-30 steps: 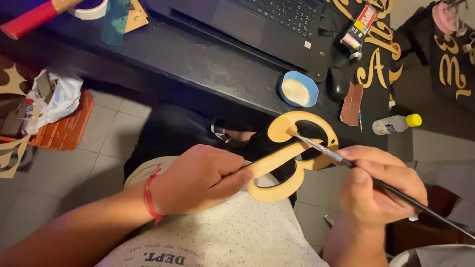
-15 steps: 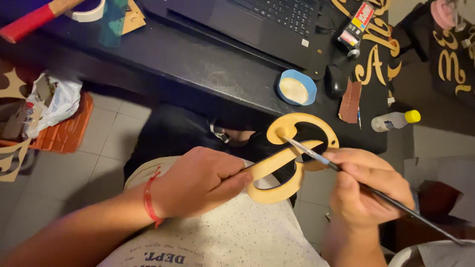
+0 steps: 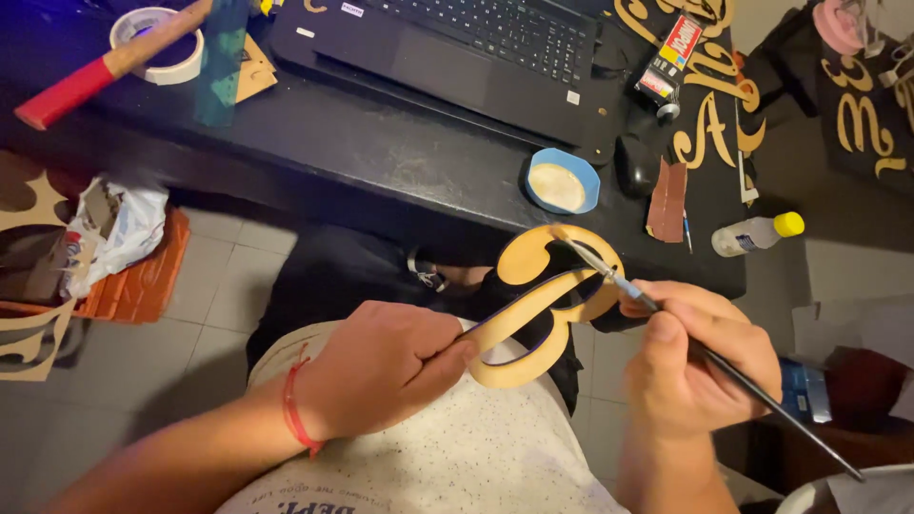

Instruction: Apply a liquid coating to a wooden letter cutout using a small paintbrush.

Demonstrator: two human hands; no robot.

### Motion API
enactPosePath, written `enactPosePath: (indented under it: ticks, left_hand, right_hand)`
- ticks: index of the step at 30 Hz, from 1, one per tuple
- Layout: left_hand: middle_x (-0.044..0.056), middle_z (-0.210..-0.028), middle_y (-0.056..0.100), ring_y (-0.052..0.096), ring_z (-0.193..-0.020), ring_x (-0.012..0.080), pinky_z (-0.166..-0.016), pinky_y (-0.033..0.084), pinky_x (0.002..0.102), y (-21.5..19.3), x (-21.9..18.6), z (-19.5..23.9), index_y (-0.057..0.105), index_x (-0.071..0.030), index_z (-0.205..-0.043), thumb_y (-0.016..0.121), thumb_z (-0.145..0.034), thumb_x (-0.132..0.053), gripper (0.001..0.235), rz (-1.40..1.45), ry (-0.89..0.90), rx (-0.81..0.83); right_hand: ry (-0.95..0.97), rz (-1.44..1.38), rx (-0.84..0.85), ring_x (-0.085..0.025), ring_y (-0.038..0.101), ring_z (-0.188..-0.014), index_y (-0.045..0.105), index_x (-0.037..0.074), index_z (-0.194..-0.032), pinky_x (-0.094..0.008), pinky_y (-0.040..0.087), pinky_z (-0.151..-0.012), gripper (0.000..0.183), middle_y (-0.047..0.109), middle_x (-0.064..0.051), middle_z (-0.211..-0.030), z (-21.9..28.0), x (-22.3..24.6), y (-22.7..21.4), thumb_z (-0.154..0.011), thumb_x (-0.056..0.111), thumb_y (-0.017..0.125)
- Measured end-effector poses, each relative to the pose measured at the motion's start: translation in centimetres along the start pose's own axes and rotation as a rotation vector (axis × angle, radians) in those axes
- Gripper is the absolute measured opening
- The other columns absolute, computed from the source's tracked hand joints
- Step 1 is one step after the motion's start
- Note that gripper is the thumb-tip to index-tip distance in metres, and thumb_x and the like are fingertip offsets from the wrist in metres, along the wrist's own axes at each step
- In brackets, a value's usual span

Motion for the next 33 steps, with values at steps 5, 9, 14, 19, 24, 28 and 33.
enactPosePath:
  ticks: [5,9,14,19,24,28,33]
  left_hand:
    - [0.001,-0.056,0.050,0.049,-0.050,0.0262,-0.051,0.032,0.044,0.6,0.3,-0.1,0.044,-0.015,-0.065,0.046,-0.099,-0.033,0.038,-0.063,-0.026,0.013]
    - [-0.001,-0.053,0.046,0.043,-0.047,0.0213,-0.050,0.030,0.040,-0.3,0.3,0.0,0.042,-0.015,-0.062,0.048,-0.098,-0.030,0.039,0.018,-0.030,-0.029]
    - [0.000,-0.053,0.043,0.043,-0.050,0.0202,-0.052,0.030,0.038,-0.5,0.7,-0.1,0.041,-0.014,-0.062,0.046,-0.100,-0.034,0.042,0.114,-0.082,0.054]
    - [-0.003,-0.052,0.035,0.035,-0.047,0.0117,-0.048,0.027,0.034,-1.2,1.1,-0.5,0.038,-0.013,-0.060,0.053,-0.097,-0.024,0.041,0.203,-0.039,0.146]
    - [-0.001,-0.050,0.032,0.033,-0.046,0.0098,-0.045,0.026,0.033,-2.4,1.2,-0.7,0.040,-0.011,-0.054,0.057,-0.085,-0.019,0.036,0.288,0.019,0.228]
    - [-0.004,-0.050,0.027,0.026,-0.046,0.0067,-0.043,0.020,0.029,-3.5,2.2,-0.9,0.034,-0.013,-0.052,0.064,-0.083,-0.014,0.044,0.345,-0.012,0.118]
    - [0.001,-0.061,0.070,0.060,-0.055,0.0063,-0.049,0.046,0.021,-3.9,6.2,-0.8,0.068,-0.007,-0.064,0.074,-0.080,-0.010,0.018,0.604,-0.362,-0.058]
  right_hand:
    - [-0.046,-0.074,0.062,-0.031,0.074,-0.078,0.059,-0.003,-0.098,-0.036,0.069,-0.068,0.011,0.067,-0.027,-0.092,0.9,1.8,1.9,-0.093,0.006,0.062]
    - [0.029,0.037,-0.002,-0.031,0.071,-0.079,0.062,-0.002,-0.096,-0.036,0.062,-0.072,0.010,0.068,-0.026,-0.093,0.5,-0.5,0.1,-0.096,0.009,0.062]
    - [0.024,-0.019,-0.165,-0.032,0.066,-0.068,0.056,-0.004,-0.098,-0.038,0.062,-0.065,0.021,0.063,-0.030,-0.090,0.1,-1.3,-2.7,-0.096,0.014,0.066]
    - [0.098,-0.304,-0.029,-0.031,0.067,-0.085,0.052,0.009,-0.104,-0.039,0.064,-0.073,0.029,0.060,-0.019,-0.099,-1.6,-2.6,-3.6,-0.103,0.036,0.061]
    - [0.417,-0.655,0.108,-0.024,0.054,-0.068,0.047,0.017,-0.107,-0.040,0.058,-0.070,0.025,0.051,-0.010,-0.088,0.5,-3.2,1.1,-0.108,0.041,0.054]
    - [0.566,-1.007,0.031,-0.013,0.043,-0.063,0.054,0.014,-0.102,-0.031,0.044,-0.074,0.027,0.051,0.000,-0.074,3.5,-2.5,4.6,-0.111,0.035,0.041]
    - [0.738,-1.244,-0.030,-0.012,0.033,-0.060,0.046,0.012,-0.089,-0.028,0.032,-0.060,0.030,0.043,0.002,-0.068,7.1,-2.1,6.8,-0.108,0.034,0.039]
Point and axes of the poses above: each hand's wrist, its own z-axis away from the middle knuckle, its own y-axis out of the palm, x = y × z, the point moved 10 cm from there along -z, towards the middle knuckle
